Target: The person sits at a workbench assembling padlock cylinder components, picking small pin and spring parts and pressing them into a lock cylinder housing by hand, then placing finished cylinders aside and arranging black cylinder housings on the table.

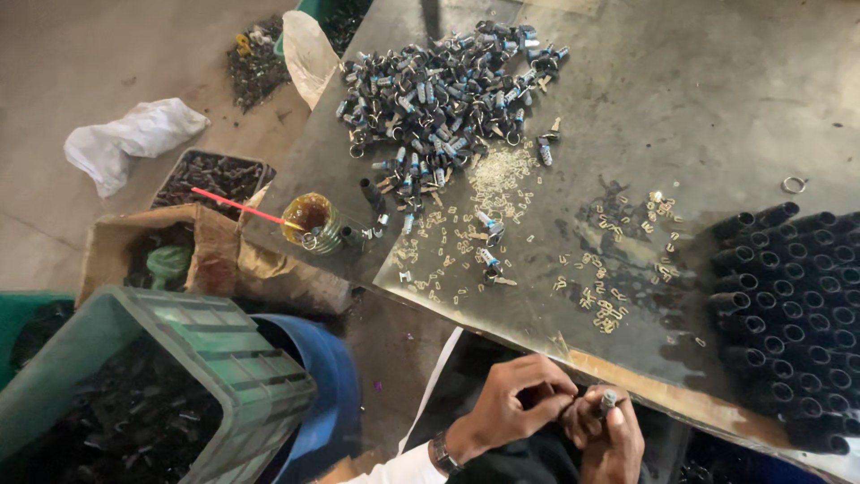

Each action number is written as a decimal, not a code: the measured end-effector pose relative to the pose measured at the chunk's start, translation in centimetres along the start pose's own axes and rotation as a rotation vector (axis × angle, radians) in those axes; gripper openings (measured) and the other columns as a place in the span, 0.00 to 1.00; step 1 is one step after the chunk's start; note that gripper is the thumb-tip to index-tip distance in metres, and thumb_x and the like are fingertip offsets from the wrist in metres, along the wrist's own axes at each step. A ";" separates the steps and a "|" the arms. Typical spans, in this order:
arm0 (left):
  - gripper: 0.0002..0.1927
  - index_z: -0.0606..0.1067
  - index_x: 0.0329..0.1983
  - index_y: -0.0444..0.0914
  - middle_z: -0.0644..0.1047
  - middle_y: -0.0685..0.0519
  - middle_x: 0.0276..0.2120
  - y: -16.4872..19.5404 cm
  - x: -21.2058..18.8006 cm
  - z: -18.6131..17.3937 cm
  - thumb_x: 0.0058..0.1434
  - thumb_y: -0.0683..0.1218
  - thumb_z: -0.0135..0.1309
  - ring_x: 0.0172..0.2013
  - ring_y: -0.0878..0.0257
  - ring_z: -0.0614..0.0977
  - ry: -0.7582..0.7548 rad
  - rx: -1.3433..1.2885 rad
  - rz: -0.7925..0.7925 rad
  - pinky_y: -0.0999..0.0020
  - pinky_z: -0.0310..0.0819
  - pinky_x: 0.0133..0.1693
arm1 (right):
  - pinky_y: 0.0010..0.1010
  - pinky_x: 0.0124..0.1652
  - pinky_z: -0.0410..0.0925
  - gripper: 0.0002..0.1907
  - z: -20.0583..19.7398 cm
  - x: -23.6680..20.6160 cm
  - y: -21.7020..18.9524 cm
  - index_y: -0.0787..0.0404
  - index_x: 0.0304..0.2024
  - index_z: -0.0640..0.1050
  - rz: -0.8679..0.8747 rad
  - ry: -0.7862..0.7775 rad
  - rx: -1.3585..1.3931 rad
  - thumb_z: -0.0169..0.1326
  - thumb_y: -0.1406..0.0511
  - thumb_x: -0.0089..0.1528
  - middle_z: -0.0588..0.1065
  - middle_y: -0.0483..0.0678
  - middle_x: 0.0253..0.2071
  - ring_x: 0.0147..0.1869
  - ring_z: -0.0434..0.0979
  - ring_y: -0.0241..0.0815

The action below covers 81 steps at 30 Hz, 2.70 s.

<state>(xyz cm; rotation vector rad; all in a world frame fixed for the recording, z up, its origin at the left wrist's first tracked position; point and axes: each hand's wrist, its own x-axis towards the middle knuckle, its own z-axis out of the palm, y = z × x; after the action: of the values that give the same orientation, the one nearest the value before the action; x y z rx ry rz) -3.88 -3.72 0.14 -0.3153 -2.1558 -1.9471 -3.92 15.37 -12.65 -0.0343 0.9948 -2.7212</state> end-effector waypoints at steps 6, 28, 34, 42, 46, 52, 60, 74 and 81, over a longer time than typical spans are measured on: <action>0.07 0.78 0.45 0.34 0.80 0.51 0.38 0.0 0.1 -0.1 0.64 0.36 0.61 0.31 0.67 0.82 0.033 -0.003 -0.082 0.74 0.77 0.35 | 0.39 0.39 0.66 0.18 0.9 -0.1 -1.4 0.71 0.50 0.71 0.038 -0.010 0.011 0.50 0.60 0.69 0.68 0.53 0.33 0.35 0.69 0.46; 0.07 0.79 0.44 0.33 0.80 0.53 0.40 -1.0 -0.6 -0.2 0.64 0.35 0.62 0.30 0.73 0.80 0.054 -0.271 -0.238 0.77 0.75 0.32 | 0.41 0.47 0.70 0.13 4.3 -0.4 -2.5 0.62 0.46 0.70 -0.050 -0.116 -0.165 0.60 0.68 0.64 0.72 0.54 0.40 0.43 0.76 0.48; 0.06 0.79 0.42 0.32 0.80 0.53 0.39 -1.7 -0.7 -0.4 0.63 0.34 0.61 0.29 0.72 0.81 0.097 -0.272 -0.239 0.77 0.76 0.30 | 0.39 0.49 0.69 0.13 6.4 -0.9 -3.1 0.62 0.43 0.71 0.012 -0.102 -0.245 0.62 0.69 0.63 0.73 0.53 0.39 0.44 0.76 0.46; 0.03 0.78 0.40 0.30 0.80 0.51 0.35 -1.6 -0.9 -0.1 0.63 0.33 0.59 0.27 0.71 0.80 0.093 -0.287 -0.281 0.76 0.74 0.30 | 0.41 0.52 0.71 0.15 8.4 -2.1 -3.6 0.64 0.37 0.75 -0.149 -0.146 -0.505 0.67 0.77 0.53 0.78 0.52 0.35 0.43 0.79 0.45; 0.04 0.77 0.40 0.31 0.80 0.52 0.37 -1.5 -0.8 0.0 0.63 0.33 0.59 0.29 0.71 0.80 0.081 -0.247 -0.203 0.77 0.76 0.31 | 0.41 0.53 0.71 0.15 7.9 -2.6 -3.0 0.66 0.36 0.75 -0.113 -0.062 -0.404 0.67 0.79 0.52 0.78 0.53 0.35 0.42 0.79 0.44; 0.04 0.78 0.40 0.31 0.81 0.52 0.37 -0.6 -0.4 0.1 0.63 0.34 0.58 0.29 0.71 0.81 0.061 -0.235 -0.207 0.76 0.76 0.32 | 0.35 0.43 0.73 0.13 7.0 -2.4 -3.1 0.67 0.35 0.75 -0.031 0.098 -0.356 0.66 0.76 0.53 0.78 0.53 0.33 0.38 0.81 0.44; 0.04 0.78 0.42 0.32 0.81 0.51 0.38 0.1 -0.4 0.6 0.65 0.34 0.58 0.33 0.68 0.83 0.020 -0.124 -0.123 0.74 0.78 0.37 | 0.33 0.41 0.73 0.14 5.9 -2.1 -3.6 0.64 0.37 0.73 -0.012 0.185 -0.278 0.67 0.68 0.59 0.77 0.51 0.34 0.38 0.80 0.42; 0.09 0.76 0.45 0.34 0.81 0.48 0.40 0.9 0.6 1.4 0.64 0.32 0.60 0.36 0.63 0.85 -0.028 0.121 0.110 0.71 0.81 0.38 | 0.31 0.41 0.73 0.13 5.7 -2.1 -3.6 0.66 0.38 0.75 0.015 0.174 -0.256 0.67 0.71 0.58 0.77 0.50 0.37 0.39 0.79 0.40; 0.09 0.77 0.46 0.34 0.82 0.48 0.41 0.8 0.6 1.3 0.64 0.32 0.60 0.36 0.62 0.86 -0.013 0.115 0.089 0.72 0.82 0.39 | 0.30 0.45 0.72 0.11 6.7 -1.8 -4.5 0.68 0.43 0.75 0.101 0.198 -0.251 0.54 0.63 0.68 0.77 0.51 0.36 0.40 0.79 0.39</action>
<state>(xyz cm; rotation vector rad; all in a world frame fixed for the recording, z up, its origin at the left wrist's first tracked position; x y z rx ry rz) -4.24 -2.35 0.97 -0.3976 -2.2113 -1.7715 -2.49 14.89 -4.56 0.2386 1.3498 -2.5295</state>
